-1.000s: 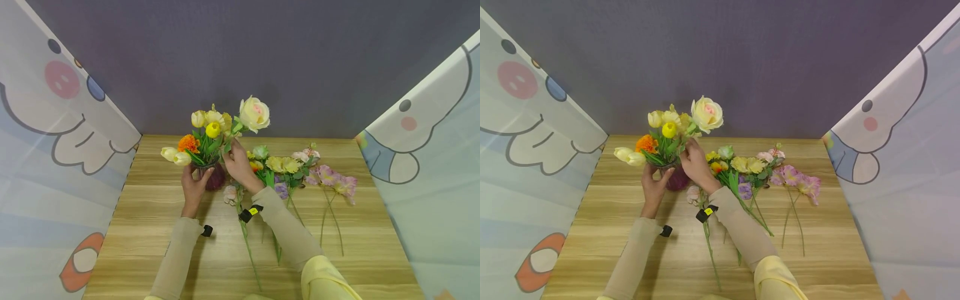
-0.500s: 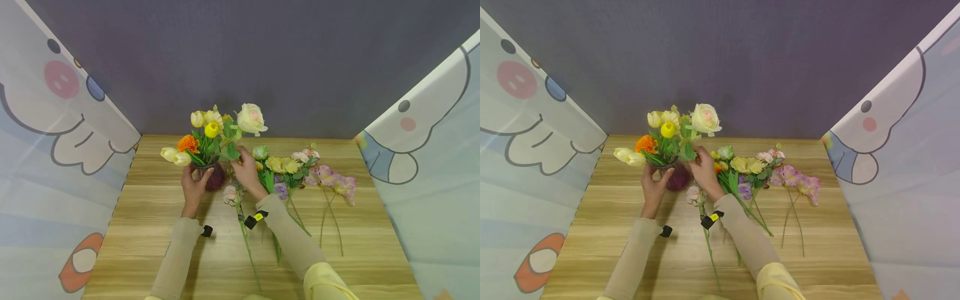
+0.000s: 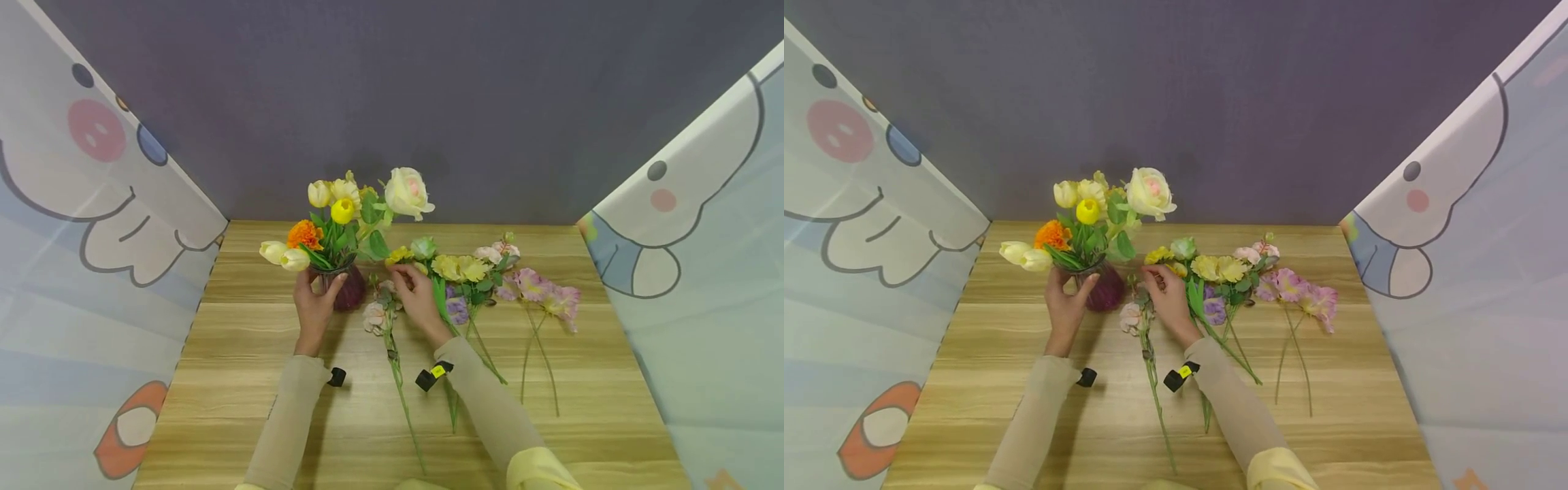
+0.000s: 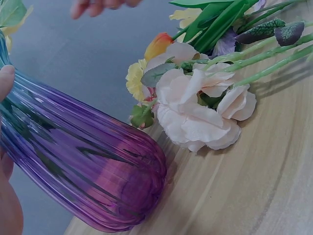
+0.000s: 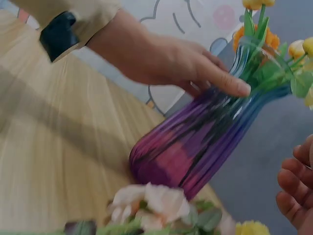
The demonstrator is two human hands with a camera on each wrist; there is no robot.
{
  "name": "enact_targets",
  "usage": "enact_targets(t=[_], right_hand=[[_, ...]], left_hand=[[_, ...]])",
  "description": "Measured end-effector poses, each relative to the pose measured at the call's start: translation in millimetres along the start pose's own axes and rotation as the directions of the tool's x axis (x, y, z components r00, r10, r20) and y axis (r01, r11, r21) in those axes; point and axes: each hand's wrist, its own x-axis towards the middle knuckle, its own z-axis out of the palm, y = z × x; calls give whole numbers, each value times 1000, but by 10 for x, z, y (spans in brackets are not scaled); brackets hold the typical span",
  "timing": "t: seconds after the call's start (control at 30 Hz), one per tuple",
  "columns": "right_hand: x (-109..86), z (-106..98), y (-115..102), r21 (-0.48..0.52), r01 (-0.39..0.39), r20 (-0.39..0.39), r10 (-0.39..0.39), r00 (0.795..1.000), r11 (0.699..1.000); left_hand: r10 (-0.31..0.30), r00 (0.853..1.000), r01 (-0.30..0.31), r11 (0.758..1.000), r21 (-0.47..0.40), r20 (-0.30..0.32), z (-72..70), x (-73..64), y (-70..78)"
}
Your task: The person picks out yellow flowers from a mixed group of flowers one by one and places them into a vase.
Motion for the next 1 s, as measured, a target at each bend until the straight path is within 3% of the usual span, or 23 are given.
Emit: enact_targets(t=[0.17,0.5,0.7,0.83,1.0], right_hand=[[-102,-70,338,-13,-22,-2,22,1000,1000],[-326,-311,597,-153,-21,-54,13,998,988],[-438,-453,784,-273,-16,-148,-25,989,962],[-517,-549,856,-332,-82,-186,20,982,940],[-566,-634,893,-389,-176,-150,126,981,904]], left_hand=[[-9,1000,9,1000,21,-14,0,-11,30],[-31,999,32,999,23,-27,5,-20,26],[-44,998,45,999,19,-33,31,-35,-272],[-52,999,52,998,46,9,3,-21,-356],[-30,993,15,991,135,111,-87,45,-357]])
